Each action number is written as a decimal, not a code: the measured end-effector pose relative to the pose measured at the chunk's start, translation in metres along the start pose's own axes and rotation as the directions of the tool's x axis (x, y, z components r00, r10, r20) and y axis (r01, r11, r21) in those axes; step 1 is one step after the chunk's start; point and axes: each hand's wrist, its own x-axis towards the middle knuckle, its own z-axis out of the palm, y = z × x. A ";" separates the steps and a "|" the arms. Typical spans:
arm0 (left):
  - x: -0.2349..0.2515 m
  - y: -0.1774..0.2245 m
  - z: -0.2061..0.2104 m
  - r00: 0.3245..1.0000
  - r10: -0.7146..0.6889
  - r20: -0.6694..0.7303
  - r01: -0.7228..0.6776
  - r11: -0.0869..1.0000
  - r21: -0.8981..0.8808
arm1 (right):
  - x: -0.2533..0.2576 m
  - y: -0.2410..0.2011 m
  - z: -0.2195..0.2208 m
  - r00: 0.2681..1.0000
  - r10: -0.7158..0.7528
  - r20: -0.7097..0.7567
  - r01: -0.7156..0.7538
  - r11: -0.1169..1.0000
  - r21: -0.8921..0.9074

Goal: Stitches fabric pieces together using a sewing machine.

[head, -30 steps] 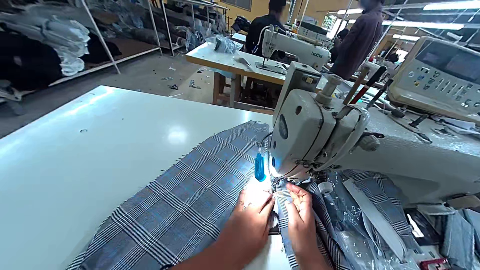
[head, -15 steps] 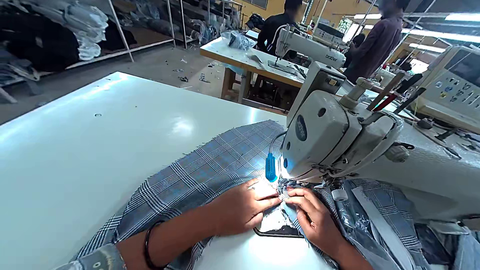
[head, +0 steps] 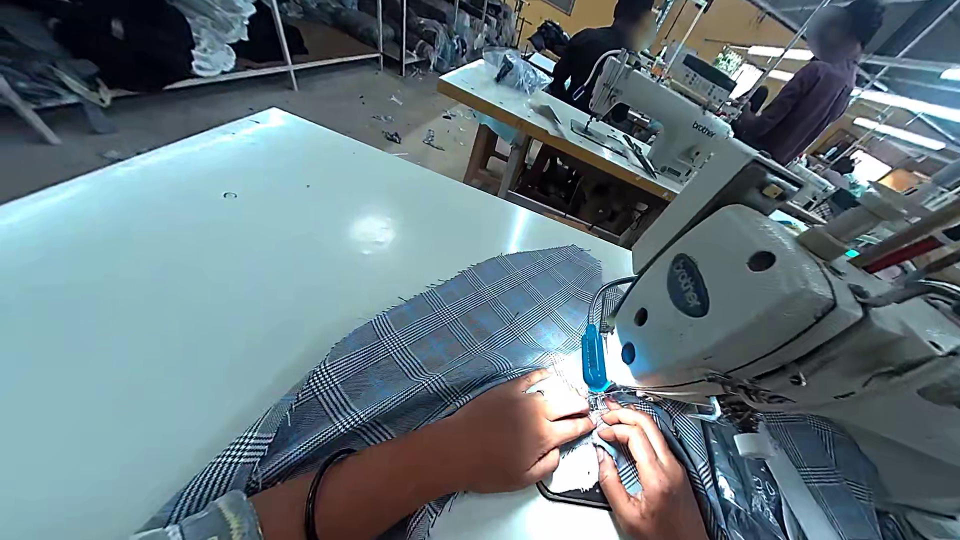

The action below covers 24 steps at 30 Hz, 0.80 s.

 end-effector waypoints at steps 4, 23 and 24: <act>0.000 0.001 -0.002 0.999 -0.018 0.038 0.019 0.999 -0.041 | -0.001 0.000 -0.001 1.000 -0.008 -0.025 0.008 1.000 0.010; -0.001 0.000 0.000 1.000 -0.001 -0.001 0.001 1.000 0.000 | 0.003 -0.005 0.007 0.996 0.024 -0.090 -0.033 0.995 -0.098; -0.001 0.000 -0.001 1.000 -0.007 0.011 0.007 1.000 -0.013 | 0.003 -0.005 0.007 0.995 0.012 -0.098 -0.022 0.994 -0.107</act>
